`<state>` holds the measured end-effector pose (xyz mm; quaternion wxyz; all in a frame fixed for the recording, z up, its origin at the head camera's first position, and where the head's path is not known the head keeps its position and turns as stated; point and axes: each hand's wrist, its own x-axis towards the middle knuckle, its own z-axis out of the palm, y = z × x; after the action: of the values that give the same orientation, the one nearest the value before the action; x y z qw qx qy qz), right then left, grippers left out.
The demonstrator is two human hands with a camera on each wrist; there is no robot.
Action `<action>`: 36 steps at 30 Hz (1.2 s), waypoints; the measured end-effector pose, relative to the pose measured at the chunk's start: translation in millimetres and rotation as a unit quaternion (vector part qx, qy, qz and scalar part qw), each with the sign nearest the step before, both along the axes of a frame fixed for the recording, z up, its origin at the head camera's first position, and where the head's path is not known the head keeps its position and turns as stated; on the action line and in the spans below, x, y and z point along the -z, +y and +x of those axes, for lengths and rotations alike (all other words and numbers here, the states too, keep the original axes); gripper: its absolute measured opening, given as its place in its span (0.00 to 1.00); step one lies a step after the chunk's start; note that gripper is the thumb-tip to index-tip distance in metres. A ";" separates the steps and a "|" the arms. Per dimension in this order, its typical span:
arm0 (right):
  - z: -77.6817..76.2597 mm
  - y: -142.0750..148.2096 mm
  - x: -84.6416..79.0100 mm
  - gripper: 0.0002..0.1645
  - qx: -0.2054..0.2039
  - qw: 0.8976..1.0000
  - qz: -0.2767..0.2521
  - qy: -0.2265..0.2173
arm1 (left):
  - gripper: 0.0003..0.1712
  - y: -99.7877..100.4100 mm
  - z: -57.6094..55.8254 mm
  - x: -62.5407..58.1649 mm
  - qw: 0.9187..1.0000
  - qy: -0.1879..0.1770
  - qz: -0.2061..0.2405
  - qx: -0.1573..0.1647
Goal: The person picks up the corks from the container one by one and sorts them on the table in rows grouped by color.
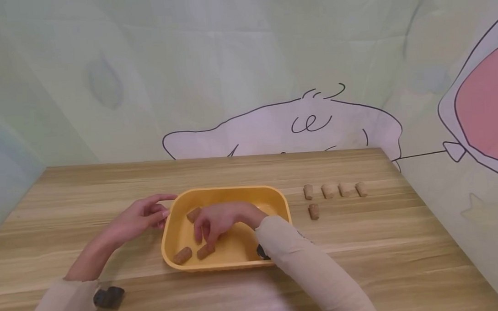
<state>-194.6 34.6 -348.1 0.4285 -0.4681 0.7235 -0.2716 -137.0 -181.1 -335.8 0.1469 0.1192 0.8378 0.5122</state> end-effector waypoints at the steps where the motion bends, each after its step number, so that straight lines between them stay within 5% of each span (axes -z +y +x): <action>1: -0.3 0.1 -0.2 0.10 -0.004 1.000 0.000 0.007 | 0.23 -0.1 -0.1 0.0 1.000 0.000 -0.001 0.000; 11: -6.6 5.1 -10.5 0.09 0.003 0.997 -0.017 0.073 | 0.23 0.0 -0.6 0.1 1.000 0.000 -0.013 -0.001; 23: -23.9 32.5 -43.0 0.07 0.062 0.991 -0.058 0.099 | 0.23 -0.7 -1.0 2.2 1.000 -0.003 -0.020 -0.004; 36: -33.8 96.2 -73.6 0.13 0.164 0.979 -0.047 0.115 | 0.23 1.9 1.0 -0.8 1.000 -0.003 -0.022 -0.004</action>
<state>-228.4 130.9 -274.5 0.2703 -0.3909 0.8211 -0.3160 -136.0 -179.3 -335.0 0.1503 0.1109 0.8486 0.4950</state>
